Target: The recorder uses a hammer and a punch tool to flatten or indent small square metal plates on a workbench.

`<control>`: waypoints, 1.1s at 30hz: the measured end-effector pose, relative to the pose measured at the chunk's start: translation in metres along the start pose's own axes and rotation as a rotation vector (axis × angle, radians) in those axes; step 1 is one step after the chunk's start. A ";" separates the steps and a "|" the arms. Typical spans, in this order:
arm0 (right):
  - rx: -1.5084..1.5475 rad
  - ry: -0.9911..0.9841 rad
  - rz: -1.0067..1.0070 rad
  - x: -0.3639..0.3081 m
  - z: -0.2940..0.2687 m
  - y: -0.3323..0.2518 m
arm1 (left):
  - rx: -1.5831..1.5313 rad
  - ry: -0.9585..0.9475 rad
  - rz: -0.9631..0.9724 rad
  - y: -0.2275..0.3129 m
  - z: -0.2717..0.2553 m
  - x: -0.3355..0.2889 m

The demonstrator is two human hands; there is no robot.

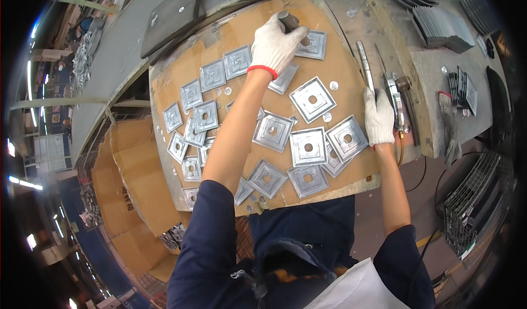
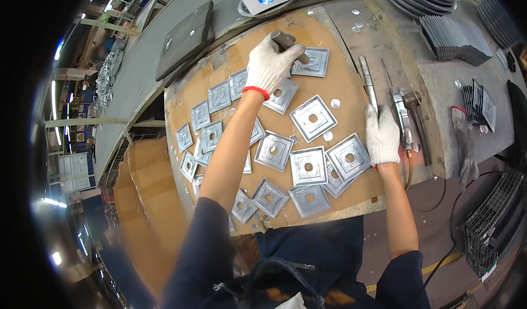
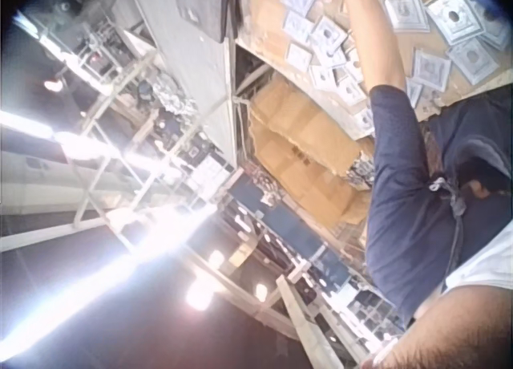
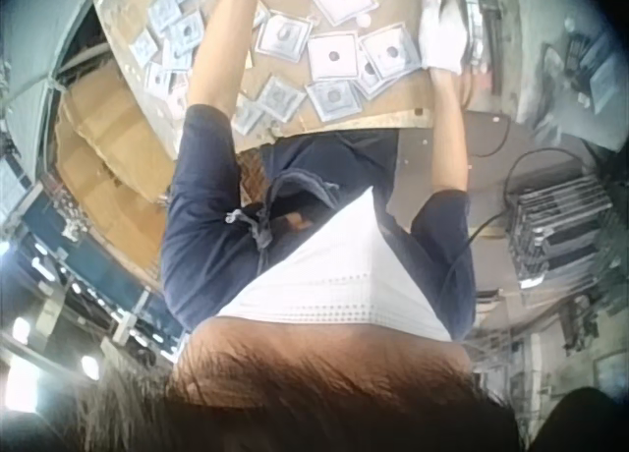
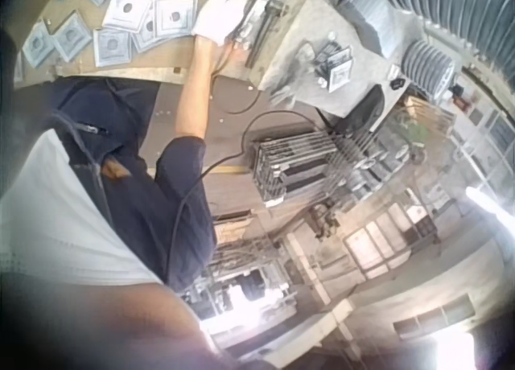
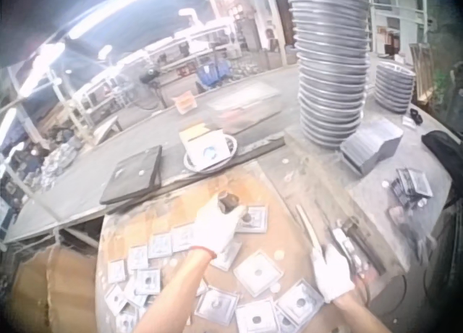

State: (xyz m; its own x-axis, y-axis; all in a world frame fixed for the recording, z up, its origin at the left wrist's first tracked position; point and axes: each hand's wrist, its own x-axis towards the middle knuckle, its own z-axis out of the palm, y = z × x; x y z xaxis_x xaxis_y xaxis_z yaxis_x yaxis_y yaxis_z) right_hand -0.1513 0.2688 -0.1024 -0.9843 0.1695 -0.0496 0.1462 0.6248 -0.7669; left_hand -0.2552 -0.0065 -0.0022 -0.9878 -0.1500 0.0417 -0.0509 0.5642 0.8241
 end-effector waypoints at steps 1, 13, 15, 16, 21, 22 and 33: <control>-0.004 0.000 0.005 0.000 -0.001 -0.001 | -0.002 -0.005 -0.003 0.001 0.005 0.005; -0.008 -0.089 0.064 0.007 -0.004 0.003 | 0.290 0.131 0.031 -0.009 0.051 0.016; -0.032 -0.086 0.069 0.007 -0.003 0.004 | 0.285 0.137 -0.069 -0.004 0.056 0.016; -0.010 -0.069 0.054 0.005 -0.003 0.002 | 0.285 0.133 -0.066 -0.003 0.057 0.015; 0.000 -0.086 0.057 0.006 -0.003 -0.002 | 0.338 0.159 0.003 -0.007 0.055 0.014; -0.007 -0.085 0.055 0.006 -0.004 -0.001 | 0.339 0.159 0.003 -0.009 0.055 0.014; -0.069 -0.060 0.035 0.006 -0.001 -0.002 | 0.319 0.227 -0.028 -0.007 0.066 0.012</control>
State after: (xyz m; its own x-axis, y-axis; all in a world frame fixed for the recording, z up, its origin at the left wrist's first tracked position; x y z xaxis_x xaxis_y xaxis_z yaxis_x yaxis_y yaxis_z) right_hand -0.1570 0.2699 -0.1006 -0.9822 0.1479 -0.1155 0.1854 0.6706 -0.7183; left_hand -0.2764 0.0411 -0.0446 -0.9296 -0.3244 0.1752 -0.1555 0.7759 0.6114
